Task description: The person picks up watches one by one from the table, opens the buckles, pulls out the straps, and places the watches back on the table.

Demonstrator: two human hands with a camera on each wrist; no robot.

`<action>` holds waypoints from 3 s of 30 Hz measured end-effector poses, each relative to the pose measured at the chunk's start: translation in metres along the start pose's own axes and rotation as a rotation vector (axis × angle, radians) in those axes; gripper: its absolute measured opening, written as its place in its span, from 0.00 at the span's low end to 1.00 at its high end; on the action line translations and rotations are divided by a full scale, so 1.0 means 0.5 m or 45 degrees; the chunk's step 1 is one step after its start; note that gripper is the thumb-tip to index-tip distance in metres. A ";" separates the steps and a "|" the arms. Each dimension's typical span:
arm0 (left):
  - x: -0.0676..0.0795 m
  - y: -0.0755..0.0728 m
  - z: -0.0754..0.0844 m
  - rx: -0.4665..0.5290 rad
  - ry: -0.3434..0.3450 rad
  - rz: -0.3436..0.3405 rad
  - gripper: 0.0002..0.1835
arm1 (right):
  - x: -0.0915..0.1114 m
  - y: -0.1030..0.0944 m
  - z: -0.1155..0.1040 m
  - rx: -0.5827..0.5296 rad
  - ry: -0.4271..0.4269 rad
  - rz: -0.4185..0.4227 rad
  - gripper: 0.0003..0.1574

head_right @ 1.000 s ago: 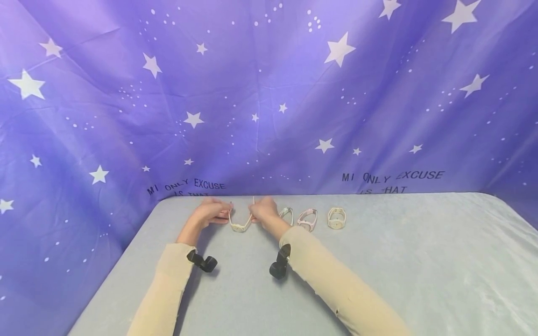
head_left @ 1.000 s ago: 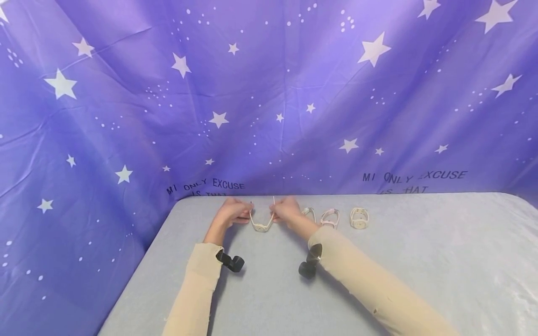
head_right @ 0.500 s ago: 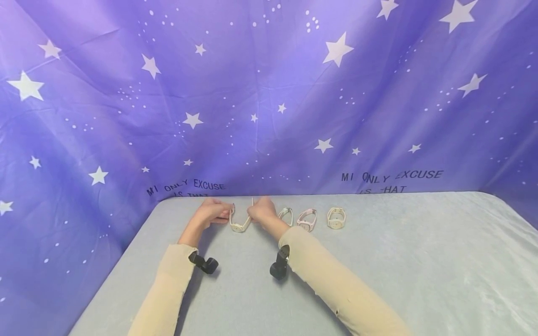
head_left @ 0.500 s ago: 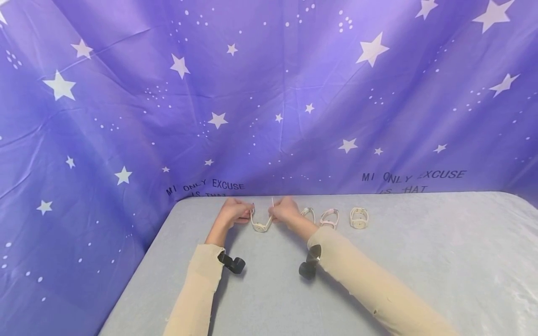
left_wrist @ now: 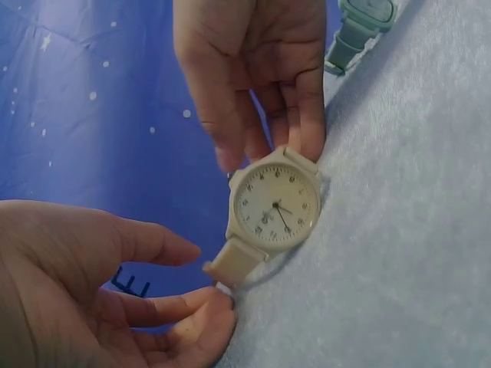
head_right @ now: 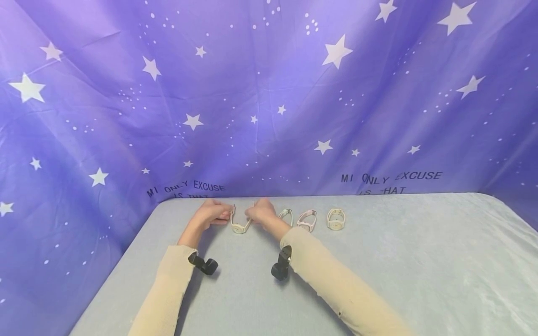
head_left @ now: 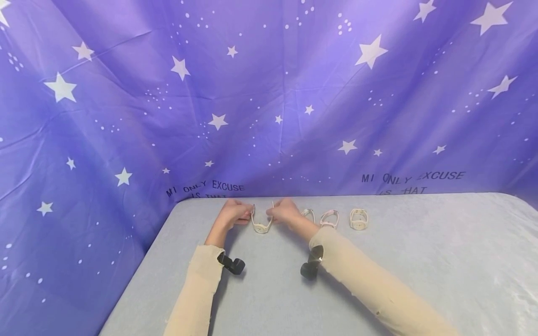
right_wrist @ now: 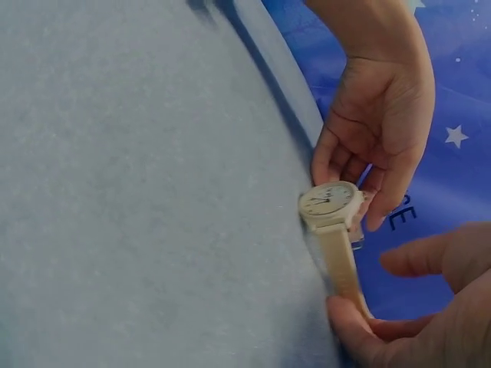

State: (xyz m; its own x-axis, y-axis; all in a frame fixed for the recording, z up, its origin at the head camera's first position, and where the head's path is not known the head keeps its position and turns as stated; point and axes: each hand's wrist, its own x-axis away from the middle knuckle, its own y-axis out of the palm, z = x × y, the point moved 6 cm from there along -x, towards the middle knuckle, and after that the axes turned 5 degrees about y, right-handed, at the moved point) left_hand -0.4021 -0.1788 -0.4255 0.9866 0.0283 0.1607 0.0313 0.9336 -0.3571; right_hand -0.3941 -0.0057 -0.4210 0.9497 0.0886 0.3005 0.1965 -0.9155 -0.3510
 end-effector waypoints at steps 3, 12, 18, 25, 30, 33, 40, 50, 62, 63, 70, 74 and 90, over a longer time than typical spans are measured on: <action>0.003 0.000 0.012 -0.095 0.034 0.031 0.11 | 0.010 -0.006 -0.014 0.078 -0.008 -0.090 0.31; 0.038 0.007 0.112 -0.224 0.418 0.187 0.23 | 0.070 -0.090 -0.083 0.268 -0.377 -0.240 0.34; 0.065 0.046 0.170 -0.124 0.758 0.050 0.23 | 0.108 -0.152 -0.087 0.413 -0.671 -0.159 0.35; 0.087 0.118 0.180 -0.238 0.908 -0.213 0.29 | 0.129 -0.189 -0.040 0.619 -0.794 -0.099 0.41; 0.087 0.161 0.159 -0.378 0.909 -0.338 0.34 | 0.121 -0.200 -0.010 0.766 -0.793 -0.049 0.47; 0.085 0.182 0.145 -0.452 0.894 -0.420 0.39 | 0.117 -0.203 0.003 0.810 -0.780 -0.047 0.48; 0.075 0.217 0.120 -0.677 0.902 -0.468 0.44 | 0.103 -0.206 0.026 0.939 -0.717 -0.091 0.55; 0.064 0.233 0.099 -0.744 0.875 -0.487 0.46 | 0.083 -0.199 0.050 1.052 -0.678 -0.081 0.55; 0.062 0.246 0.089 -0.874 0.835 -0.513 0.47 | 0.073 -0.190 0.067 1.224 -0.686 -0.008 0.51; 0.063 0.246 0.090 -0.878 0.841 -0.513 0.46 | 0.072 -0.189 0.068 1.230 -0.686 -0.008 0.50; 0.062 0.251 0.093 -0.898 0.910 -0.503 0.42 | 0.072 -0.187 0.067 1.248 -0.693 -0.029 0.51; 0.061 0.252 0.092 -0.910 0.918 -0.505 0.42 | 0.074 -0.193 0.064 1.211 -0.712 -0.049 0.49; 0.051 0.239 0.087 -0.759 0.913 -0.509 0.40 | 0.075 -0.199 0.056 1.091 -0.769 -0.095 0.42</action>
State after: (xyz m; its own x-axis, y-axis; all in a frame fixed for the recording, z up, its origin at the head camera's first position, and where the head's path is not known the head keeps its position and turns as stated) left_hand -0.3800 -0.0508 -0.4241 0.7438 -0.6510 -0.1512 0.2615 0.4917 -0.8305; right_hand -0.3712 0.0999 -0.3997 0.8453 0.5306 -0.0623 0.1426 -0.3364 -0.9309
